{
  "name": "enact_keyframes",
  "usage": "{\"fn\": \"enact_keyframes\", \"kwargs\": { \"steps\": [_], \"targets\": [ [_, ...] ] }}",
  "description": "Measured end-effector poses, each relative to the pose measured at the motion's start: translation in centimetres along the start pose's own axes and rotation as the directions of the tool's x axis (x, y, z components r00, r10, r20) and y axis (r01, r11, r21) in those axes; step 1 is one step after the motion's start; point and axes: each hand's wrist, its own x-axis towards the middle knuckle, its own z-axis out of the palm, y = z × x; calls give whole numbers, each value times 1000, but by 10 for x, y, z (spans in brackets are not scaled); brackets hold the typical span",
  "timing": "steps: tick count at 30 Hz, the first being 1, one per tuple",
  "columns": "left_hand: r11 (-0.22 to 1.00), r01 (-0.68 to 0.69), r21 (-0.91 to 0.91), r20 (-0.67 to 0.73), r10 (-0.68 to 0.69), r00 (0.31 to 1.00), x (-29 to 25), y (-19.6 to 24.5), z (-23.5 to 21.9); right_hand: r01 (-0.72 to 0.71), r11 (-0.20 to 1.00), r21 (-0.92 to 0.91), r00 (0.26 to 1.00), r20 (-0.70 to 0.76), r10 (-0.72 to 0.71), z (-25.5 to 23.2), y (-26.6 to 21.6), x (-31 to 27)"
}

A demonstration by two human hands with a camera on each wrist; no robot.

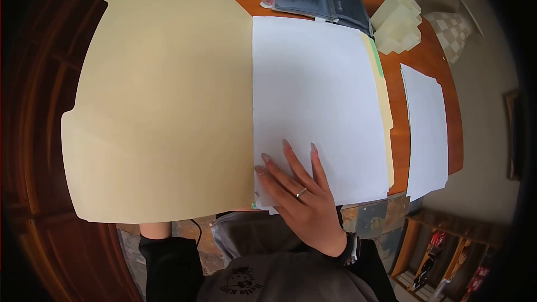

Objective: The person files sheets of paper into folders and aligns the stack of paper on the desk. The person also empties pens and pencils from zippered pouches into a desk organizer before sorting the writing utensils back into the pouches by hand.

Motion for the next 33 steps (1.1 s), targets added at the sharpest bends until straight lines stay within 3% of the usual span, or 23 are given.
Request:
{"fn": "enact_keyframes", "kwargs": {
  "steps": [5, 8, 9, 11, 13, 15, 18, 20, 23, 26, 33],
  "targets": [
    [1000, 16, -12, 63, -16, 998, 4, -4, 5, -54, 993, 108, 992, 121, 41, -18, -7, 5],
    [999, 30, -31, 123, -26, 992, 12, -11, 13, -184, 982, 50, 982, 53, 182, -49, 10, -14],
    [999, 36, -42, 145, -29, 989, 15, -14, 18, -254, 967, 12, 965, -61, 254, -57, 26, -27],
    [997, 45, -61, 188, -33, 982, 21, -20, 27, -480, 873, -81, 856, -258, 447, -77, 53, -42],
    [996, 55, -74, 225, -37, 974, 26, -25, 35, -612, 778, -139, 748, -422, 513, -91, 88, -66],
    [995, 67, -79, 251, -45, 967, 29, -28, 41, -696, 706, -132, 669, -476, 570, -102, 119, -98],
    [993, 79, -82, 279, -54, 959, 33, -33, 49, -722, 688, -70, 634, -463, 619, -115, 143, -135],
    [992, 89, -85, 296, -61, 953, 34, -37, 55, -685, 679, -265, 728, -205, 654, -127, 136, -145],
    [990, 108, -90, 327, -73, 942, 38, -43, 65, -659, 694, -289, 745, -126, 655, -134, 135, -155],
    [988, 124, -87, 360, -85, 929, 40, -47, 71, -699, 666, -260, 705, -100, 702, -138, 141, -167],
    [984, 158, -79, 425, -110, 899, 44, -54, 80, -723, 664, -191, 688, -120, 715, -144, 117, -153]
  ]
}}
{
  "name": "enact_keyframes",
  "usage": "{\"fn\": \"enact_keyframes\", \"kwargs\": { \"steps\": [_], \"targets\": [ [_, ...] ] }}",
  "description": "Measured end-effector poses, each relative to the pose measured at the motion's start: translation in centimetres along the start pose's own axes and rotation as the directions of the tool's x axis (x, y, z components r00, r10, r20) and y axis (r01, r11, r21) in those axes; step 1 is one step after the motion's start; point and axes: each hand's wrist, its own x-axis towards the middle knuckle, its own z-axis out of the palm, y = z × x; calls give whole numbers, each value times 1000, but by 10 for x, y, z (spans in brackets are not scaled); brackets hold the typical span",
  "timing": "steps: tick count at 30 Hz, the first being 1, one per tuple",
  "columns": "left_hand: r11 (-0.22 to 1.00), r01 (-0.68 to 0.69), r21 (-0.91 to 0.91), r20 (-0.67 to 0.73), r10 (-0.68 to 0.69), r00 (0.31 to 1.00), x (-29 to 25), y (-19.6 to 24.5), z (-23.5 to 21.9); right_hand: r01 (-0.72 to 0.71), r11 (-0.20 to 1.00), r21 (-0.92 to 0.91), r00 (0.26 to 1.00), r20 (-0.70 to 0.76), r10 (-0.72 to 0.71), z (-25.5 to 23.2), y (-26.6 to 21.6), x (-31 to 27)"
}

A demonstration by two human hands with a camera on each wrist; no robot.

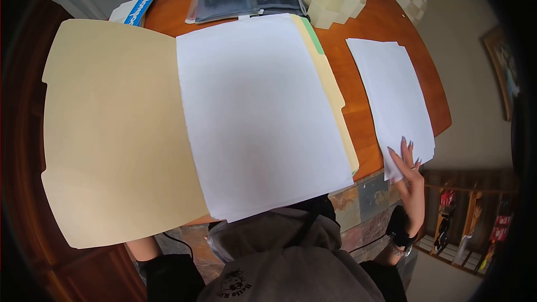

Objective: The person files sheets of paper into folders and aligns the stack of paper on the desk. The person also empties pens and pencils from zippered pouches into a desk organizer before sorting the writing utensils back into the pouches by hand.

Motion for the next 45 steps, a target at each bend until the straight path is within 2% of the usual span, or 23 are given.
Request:
{"fn": "enact_keyframes", "kwargs": {
  "steps": [2, 3, 4, 5, 6, 8, 9, 11, 12, 14, 15, 17, 21, 31, 33, 34, 36, 39, 40, 42, 43, 45],
  "targets": [
    [1000, 5, -5, 17, -5, 1000, 0, -2, 1, 5, 969, 247, 998, -67, 12, -3, 14, 2],
    [1000, 7, -7, 23, -7, 1000, 0, -2, 1, 13, 960, 279, 978, -203, 45, 0, 12, 3],
    [1000, 9, -9, 29, -8, 1000, 0, -3, 1, 14, 961, 277, 978, -203, 45, 3, 13, 3],
    [1000, 10, -11, 34, -10, 999, -1, -3, 1, -68, 932, 356, 931, -312, 187, 6, 14, 1],
    [1000, 12, -13, 38, -12, 999, -2, -3, 1, -135, 887, 441, 855, -401, 329, 8, 13, 1],
    [1000, 12, -13, 41, -12, 999, -3, -2, 0, -109, 924, 367, 851, -446, 278, 6, -29, 2],
    [1000, 12, -13, 43, -12, 999, -4, -2, -1, 18, 960, 280, 883, -456, 116, 6, -57, 2],
    [1000, 14, -8, 45, -13, 999, -6, -1, -3, 271, 956, 110, 884, -420, -203, 17, -98, 4],
    [1000, 15, -3, 44, -15, 999, -8, 0, -5, 394, 919, 34, 856, -378, -353, 23, -113, 6],
    [1000, 19, 15, 33, -20, 999, -13, 5, -11, 512, 853, 101, 837, -280, -469, 38, -137, 9],
    [999, 22, 26, 21, -22, 1000, -18, 8, -14, 527, 842, 111, 830, -277, -483, 44, -146, 10],
    [998, 22, 54, -12, -22, 1000, -28, 17, -23, 641, 767, 37, 760, -173, -626, 56, -164, 14],
    [995, 18, 101, -69, -11, 998, -46, 34, -38, 749, 656, 93, 662, -89, -744, 79, -185, 12],
    [977, -11, 214, -187, 52, 981, -89, 79, -59, 819, 550, 165, 560, -22, -828, 97, -216, 9],
    [975, -9, 223, -197, 54, 979, -96, 85, -59, 748, 615, 251, 632, 17, -775, 95, -217, 9],
    [975, -8, 223, -199, 53, 979, -93, 87, -57, 752, 610, 251, 626, 20, -780, 95, -216, 7],
    [990, 63, 128, -181, -40, 983, -93, 93, -51, 746, 649, 149, 649, 51, -759, 99, -208, 2],
    [974, 82, 210, -139, -53, 989, -95, 91, -48, 713, 701, -14, 700, 86, -709, 105, -197, -5],
    [975, 82, 207, -132, -55, 990, -95, 90, -49, 708, 706, -17, 705, 84, -704, 107, -196, -4],
    [959, 112, 260, -45, -104, 994, -96, 90, -52, 732, 671, 117, 671, 45, -740, 110, -199, 0],
    [960, 110, 256, -30, -106, 994, -96, 90, -52, 723, 681, 112, 682, 41, -730, 109, -200, 1],
    [903, 214, 372, 1, -231, 973, -98, 91, -52, 733, 657, 175, 664, 24, -747, 107, -203, 1]
  ]
}}
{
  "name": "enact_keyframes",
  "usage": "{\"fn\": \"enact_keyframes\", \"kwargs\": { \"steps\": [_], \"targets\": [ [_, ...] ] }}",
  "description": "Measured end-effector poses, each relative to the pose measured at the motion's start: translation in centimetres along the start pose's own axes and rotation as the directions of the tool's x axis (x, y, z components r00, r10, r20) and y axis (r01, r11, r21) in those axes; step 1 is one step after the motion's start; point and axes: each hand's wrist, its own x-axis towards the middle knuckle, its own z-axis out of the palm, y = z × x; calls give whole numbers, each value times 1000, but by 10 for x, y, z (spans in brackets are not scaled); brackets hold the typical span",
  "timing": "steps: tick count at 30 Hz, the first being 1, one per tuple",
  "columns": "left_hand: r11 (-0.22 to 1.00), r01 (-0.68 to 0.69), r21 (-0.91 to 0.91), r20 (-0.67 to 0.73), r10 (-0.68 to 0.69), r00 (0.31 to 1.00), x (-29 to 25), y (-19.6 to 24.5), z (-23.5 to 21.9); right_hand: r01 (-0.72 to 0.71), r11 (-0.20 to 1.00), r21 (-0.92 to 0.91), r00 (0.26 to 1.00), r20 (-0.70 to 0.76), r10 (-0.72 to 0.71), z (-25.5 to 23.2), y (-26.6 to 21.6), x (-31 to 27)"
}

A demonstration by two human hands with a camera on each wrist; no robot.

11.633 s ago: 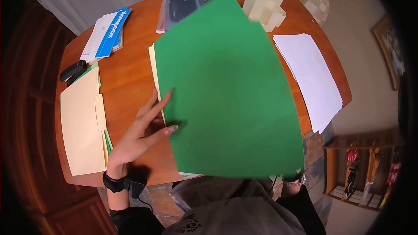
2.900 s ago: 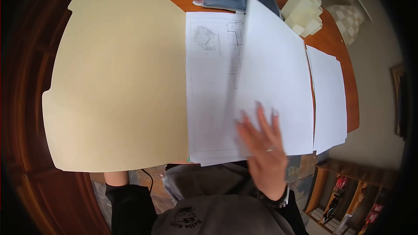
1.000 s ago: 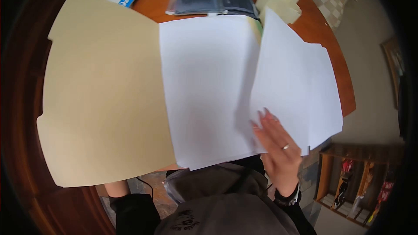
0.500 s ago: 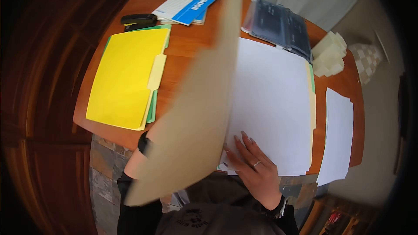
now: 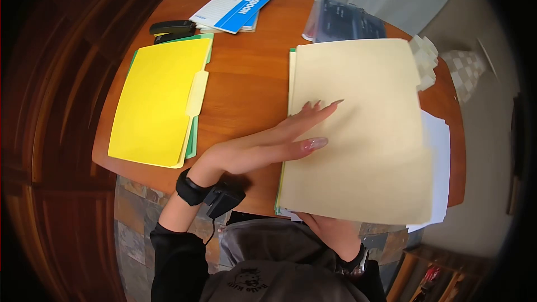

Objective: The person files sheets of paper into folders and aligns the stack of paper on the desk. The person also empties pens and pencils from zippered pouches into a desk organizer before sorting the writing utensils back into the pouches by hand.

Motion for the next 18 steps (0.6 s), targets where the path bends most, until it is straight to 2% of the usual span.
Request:
{"fn": "enact_keyframes", "kwargs": {
  "steps": [1, 3, 4, 6, 7, 8, 9, 10, 11, 12, 13, 14, 15, 16, 17, 18],
  "targets": [
    [1000, -3, -1, 18, 3, 1000, -1, -1, -1, -15, 1000, -5, 1000, -9, 15, -1, 0, 0],
    [999, -22, -27, 75, 23, 997, -1, -5, -3, 8, 995, 98, 1000, 13, -9, -5, 0, -1],
    [1000, -6, -29, 75, 8, 997, -1, -6, -5, -21, 996, 83, 1000, 2, 21, -11, -3, -2],
    [999, 26, -23, 52, -25, 998, 0, -5, -4, 105, 994, -33, 993, -52, -107, -29, -10, -7],
    [998, 64, 2, 26, -64, 998, 0, 2, -2, 66, 996, -52, 995, -66, -69, -40, -10, -12],
    [999, 54, -2, 67, -54, 996, -2, 4, -2, 77, 993, 90, 991, -114, -67, -52, -8, -18],
    [999, 36, 14, 24, -36, 999, -5, 7, -3, 103, 968, 230, 984, -166, -65, -63, -6, -26],
    [999, 21, 31, -24, -20, 1000, -12, 10, -6, 71, 980, 187, 969, -247, -23, -77, 2, -40],
    [982, 81, 171, -117, -62, 991, -25, 18, -10, 48, 998, 49, 965, -261, -34, -91, 18, -60],
    [922, 208, 326, -241, -131, 962, -35, 33, -9, -53, 978, 201, 950, -291, 112, -103, 45, -80],
    [872, 278, 404, -378, -118, 918, -50, 36, -9, -285, 955, 79, 909, -294, 296, -116, 54, -88],
    [800, 382, 464, -496, -123, 860, -65, 36, -10, -497, 867, -39, 829, -316, 461, -128, 61, -97],
    [700, 504, 506, -605, -128, 786, -78, 33, -7, -608, 782, -137, 780, -290, 555, -128, 83, -118],
    [593, 586, 552, -660, -118, 742, -92, 25, -8, -695, 695, -182, 712, -308, 631, -126, 97, -133],
    [476, 661, 580, -711, -99, 696, -106, 12, -11, -697, 694, -181, 710, -307, 634, -125, 110, -146],
    [476, 661, 581, -711, -100, 696, -120, 1, -14, -717, 685, -129, 686, -304, 661, -125, 123, -160]
  ]
}}
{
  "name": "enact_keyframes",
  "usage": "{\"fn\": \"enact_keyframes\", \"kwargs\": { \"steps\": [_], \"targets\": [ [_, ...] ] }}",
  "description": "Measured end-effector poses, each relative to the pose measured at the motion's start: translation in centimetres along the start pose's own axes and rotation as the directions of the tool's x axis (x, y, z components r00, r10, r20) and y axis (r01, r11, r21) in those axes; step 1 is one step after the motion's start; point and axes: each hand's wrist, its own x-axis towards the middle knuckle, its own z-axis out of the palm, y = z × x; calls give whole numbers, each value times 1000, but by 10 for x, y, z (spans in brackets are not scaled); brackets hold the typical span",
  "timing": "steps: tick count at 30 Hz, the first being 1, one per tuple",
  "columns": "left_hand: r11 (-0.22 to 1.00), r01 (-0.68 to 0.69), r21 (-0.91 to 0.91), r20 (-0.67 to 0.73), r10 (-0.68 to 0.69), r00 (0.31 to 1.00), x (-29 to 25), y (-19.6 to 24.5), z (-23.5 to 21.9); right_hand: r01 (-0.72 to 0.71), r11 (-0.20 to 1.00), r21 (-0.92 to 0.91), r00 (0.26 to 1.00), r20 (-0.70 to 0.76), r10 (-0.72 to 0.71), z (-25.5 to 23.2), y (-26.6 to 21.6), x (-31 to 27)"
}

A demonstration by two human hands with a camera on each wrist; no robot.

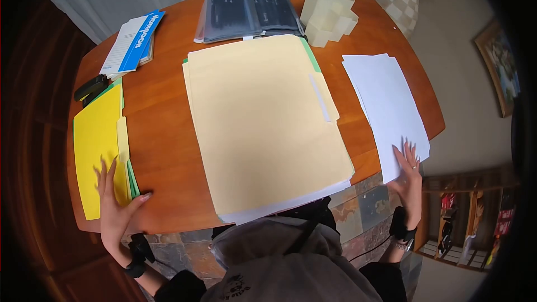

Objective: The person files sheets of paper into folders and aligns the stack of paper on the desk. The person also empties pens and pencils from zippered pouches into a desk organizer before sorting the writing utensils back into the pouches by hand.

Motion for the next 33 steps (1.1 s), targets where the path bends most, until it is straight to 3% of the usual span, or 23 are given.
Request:
{"fn": "enact_keyframes", "kwargs": {
  "steps": [2, 5, 6, 7, 8, 10, 11, 12, 13, 14, 15, 16, 17, 18, 19, 20, 22, 25, 27, 28, 29, 31, 33],
  "targets": [
    [948, 195, 250, -6, -200, 980, -11, -27, 7, -38, 998, 45, 999, 12, 37, 0, 28, -1],
    [971, 219, 94, 2, -221, 975, -25, -36, 9, 45, 988, 147, 996, -86, -32, 2, 51, -3],
    [971, 218, 96, 2, -220, 976, -28, -36, 10, -125, 966, 227, 967, -189, 170, 6, 55, -3],
    [971, 231, 65, -21, -230, 973, -31, -37, 10, -276, 905, 322, 890, -269, 368, 9, 59, -3],
    [969, 244, 34, -43, -242, 969, -33, -36, 10, -277, 905, 324, 890, -268, 368, 11, 63, -1],
    [969, 247, -10, -55, -247, 967, -36, -28, 3, -267, 823, 501, 752, -426, 503, 18, 69, 5],
    [966, 250, -59, -65, -253, 965, -38, -23, -1, -268, 821, 504, 752, -423, 505, 23, 71, 7],
    [986, 166, 24, -171, -160, 972, -37, -18, -2, -228, 828, 513, 759, -439, 481, 26, 73, 9],
    [985, 168, 26, -172, -161, 972, -36, -12, -4, -187, 833, 522, 764, -455, 457, 28, 75, 10],
    [983, 177, 45, -266, -158, 951, -36, -6, -7, -186, 832, 523, 765, -454, 456, 30, 73, 11],
    [980, 188, 64, -358, -153, 921, -35, 0, -8, -214, 810, 546, 810, -365, 460, 32, 67, 11],
    [987, 91, 130, -478, -18, 878, -33, 6, -5, -244, 789, 565, 846, -274, 458, 34, 60, 12],
    [987, 93, 131, -480, -19, 877, -31, 12, -2, -242, 788, 566, 847, -273, 456, 33, 48, 14],
    [988, 21, 156, -541, 68, 838, -29, 17, 1, -114, 922, 370, 938, -266, 222, 30, 32, 18],
    [981, -50, 186, -597, 153, 788, -26, 24, 4, 52, 985, 165, 979, -204, -17, 29, 20, 21],
    [970, -88, 225, -624, 213, 752, -22, 34, 8, 52, 985, 166, 978, -206, -17, 30, 14, 23],
    [971, -109, 213, -633, 222, 741, -17, 47, 14, 9, 1000, -19, 995, -102, -11, 31, 8, 25],
    [985, -136, 104, -617, 171, 768, -13, 53, 24, -8, 999, -51, 997, -81, 4, 31, 9, 24],
    [985, -151, -88, -582, 72, 810, -11, 61, 32, -4, 999, -49, 996, -93, 0, 32, 12, 26],
    [971, -80, -223, -563, -62, 824, -11, 65, 36, -4, 999, -52, 995, -100, -1, 33, 14, 28],
    [949, -1, -314, -508, -167, 845, -12, 67, 38, 21, 999, -38, 996, -89, -25, 34, 14, 29],
    [848, 64, -526, -295, -253, 921, -15, 61, 35, -18, 998, -65, 993, -120, 10, 36, 14, 32],
    [977, -164, -138, -209, 133, 969, -15, 48, 29, 20, 997, -71, 993, -118, -28, 38, 15, 32]
  ]
}}
